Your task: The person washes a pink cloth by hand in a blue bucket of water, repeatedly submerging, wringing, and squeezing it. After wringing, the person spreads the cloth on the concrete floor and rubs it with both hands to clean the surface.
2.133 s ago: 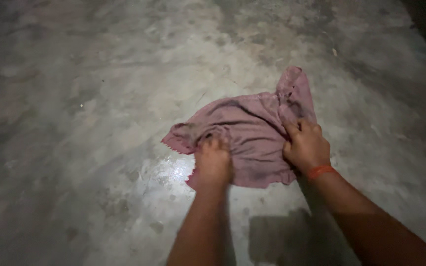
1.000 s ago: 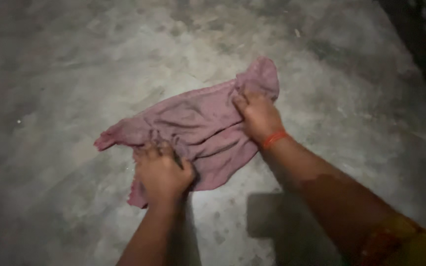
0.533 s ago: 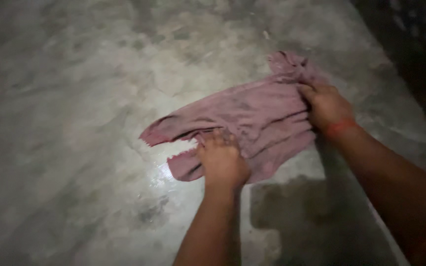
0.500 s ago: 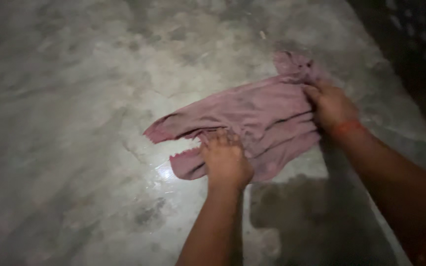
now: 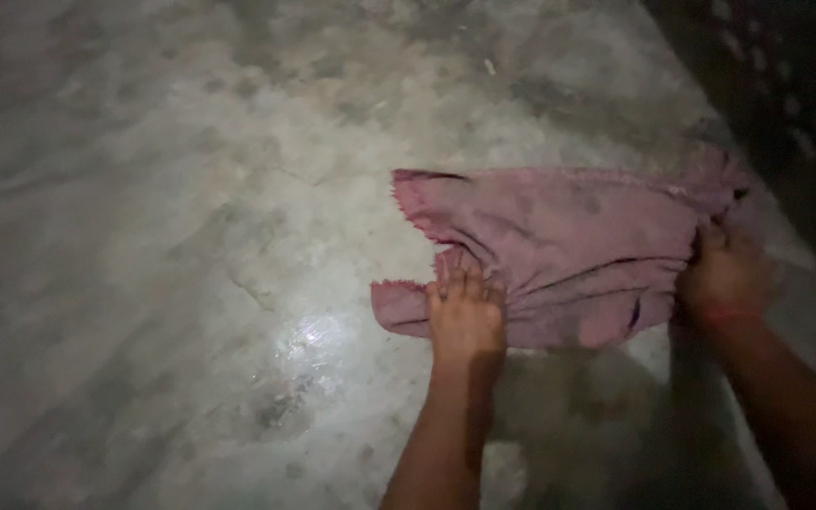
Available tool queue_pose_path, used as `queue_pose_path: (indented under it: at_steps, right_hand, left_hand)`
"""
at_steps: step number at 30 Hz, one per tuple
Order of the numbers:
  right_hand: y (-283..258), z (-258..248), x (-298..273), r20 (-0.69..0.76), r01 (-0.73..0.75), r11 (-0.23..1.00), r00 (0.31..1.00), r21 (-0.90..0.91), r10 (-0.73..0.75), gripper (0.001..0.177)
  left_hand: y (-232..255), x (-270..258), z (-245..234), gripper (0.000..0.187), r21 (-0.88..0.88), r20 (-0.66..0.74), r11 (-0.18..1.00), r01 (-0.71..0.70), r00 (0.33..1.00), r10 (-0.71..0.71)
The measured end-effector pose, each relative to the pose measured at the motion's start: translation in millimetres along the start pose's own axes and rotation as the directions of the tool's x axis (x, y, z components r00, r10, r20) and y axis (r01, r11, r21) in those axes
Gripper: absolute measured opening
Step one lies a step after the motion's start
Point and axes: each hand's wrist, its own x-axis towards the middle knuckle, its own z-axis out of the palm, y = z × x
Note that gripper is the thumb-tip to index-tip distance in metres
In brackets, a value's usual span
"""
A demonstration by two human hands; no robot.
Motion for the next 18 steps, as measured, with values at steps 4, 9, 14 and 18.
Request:
queue_pose_path:
  at_steps: [4, 9, 14, 18]
  right_hand:
    - [-18, 0, -28, -0.038, -0.027, 0.984, 0.999, 0.176, 0.034, 0.048]
    - [-81, -15, -43, 0.135, -0.140, 0.949, 0.985, 0.281, 0.105, 0.045]
    - [-177, -31, -61, 0.138, -0.038, 0.928, 0.990, 0.369, -0.014, 0.053]
    - [-256, -66, -84, -0.029, 0.133, 0.898, 0.991, 0.420, -0.133, 0.055]
  left_hand:
    - [-29, -7, -21, 0.037, 0.086, -0.073, 0.996, -0.026, 0.997, 0.033]
    - [-80, -20, -53, 0.032, 0.198, -0.130, 0.980, -0.013, 0.991, 0.039]
    - [-142, -38, -110, 0.054, 0.205, 0.082, 0.964, 0.170, 0.978, -0.190]
    - [-195, -71, -153, 0.043, 0.322, -0.048, 0.918, 0.230, 0.973, -0.226]
